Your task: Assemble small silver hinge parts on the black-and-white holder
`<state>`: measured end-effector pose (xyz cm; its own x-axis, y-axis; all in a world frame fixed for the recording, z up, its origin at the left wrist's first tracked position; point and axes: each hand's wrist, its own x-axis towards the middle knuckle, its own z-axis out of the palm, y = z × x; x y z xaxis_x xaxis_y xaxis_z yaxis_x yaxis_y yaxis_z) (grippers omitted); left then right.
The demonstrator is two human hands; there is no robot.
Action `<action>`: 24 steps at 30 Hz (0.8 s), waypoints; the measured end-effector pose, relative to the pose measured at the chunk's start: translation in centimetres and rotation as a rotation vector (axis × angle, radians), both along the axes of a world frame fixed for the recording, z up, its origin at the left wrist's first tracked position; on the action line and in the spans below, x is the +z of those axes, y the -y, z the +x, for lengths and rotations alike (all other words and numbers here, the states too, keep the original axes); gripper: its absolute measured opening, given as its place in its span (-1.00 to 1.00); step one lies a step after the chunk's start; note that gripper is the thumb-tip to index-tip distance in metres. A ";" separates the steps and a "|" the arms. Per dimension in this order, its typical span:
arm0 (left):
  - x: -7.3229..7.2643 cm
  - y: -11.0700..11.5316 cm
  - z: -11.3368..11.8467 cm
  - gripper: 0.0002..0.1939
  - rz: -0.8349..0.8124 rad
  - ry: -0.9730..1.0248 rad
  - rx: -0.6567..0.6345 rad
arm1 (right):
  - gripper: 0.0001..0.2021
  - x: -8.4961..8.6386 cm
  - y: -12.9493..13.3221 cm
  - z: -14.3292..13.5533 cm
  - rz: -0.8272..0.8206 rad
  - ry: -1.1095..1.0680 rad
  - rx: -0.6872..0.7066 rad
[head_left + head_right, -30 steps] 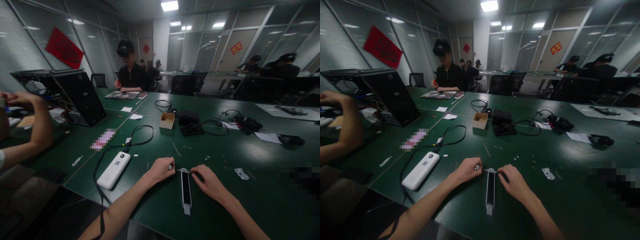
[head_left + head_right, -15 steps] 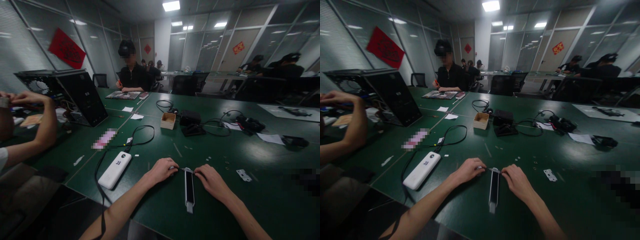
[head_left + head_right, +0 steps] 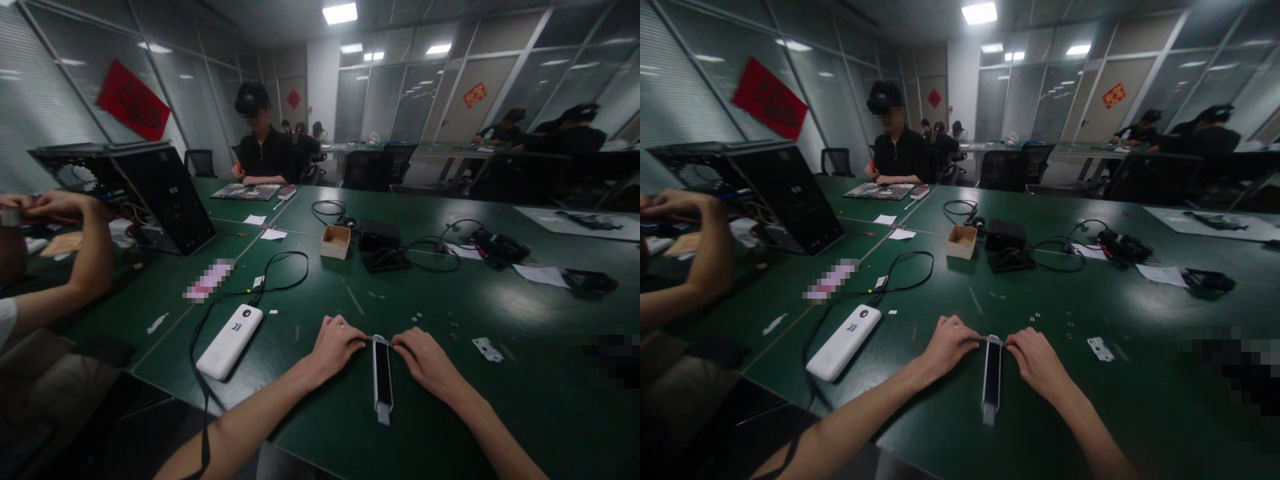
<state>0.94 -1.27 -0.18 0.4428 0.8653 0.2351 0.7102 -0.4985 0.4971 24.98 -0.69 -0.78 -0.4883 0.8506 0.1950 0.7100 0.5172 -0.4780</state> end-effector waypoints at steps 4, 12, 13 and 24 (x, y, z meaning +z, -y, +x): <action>-0.3 0.0 0.3 -0.89 0.002 0.042 0.045 | -0.79 -0.1 0.0 0.1 0.000 -0.002 0.000; -0.7 -0.3 0.3 -0.88 -0.016 0.066 0.042 | -0.79 -0.4 0.1 -0.1 0.005 -0.013 0.012; -0.8 -0.3 0.3 -0.89 -0.015 0.070 0.036 | -0.79 -0.3 0.2 -0.2 0.001 -0.012 0.015; -0.7 -0.1 0.7 -0.84 -0.043 0.064 0.008 | -0.79 0.4 0.4 -0.8 0.016 -0.002 0.046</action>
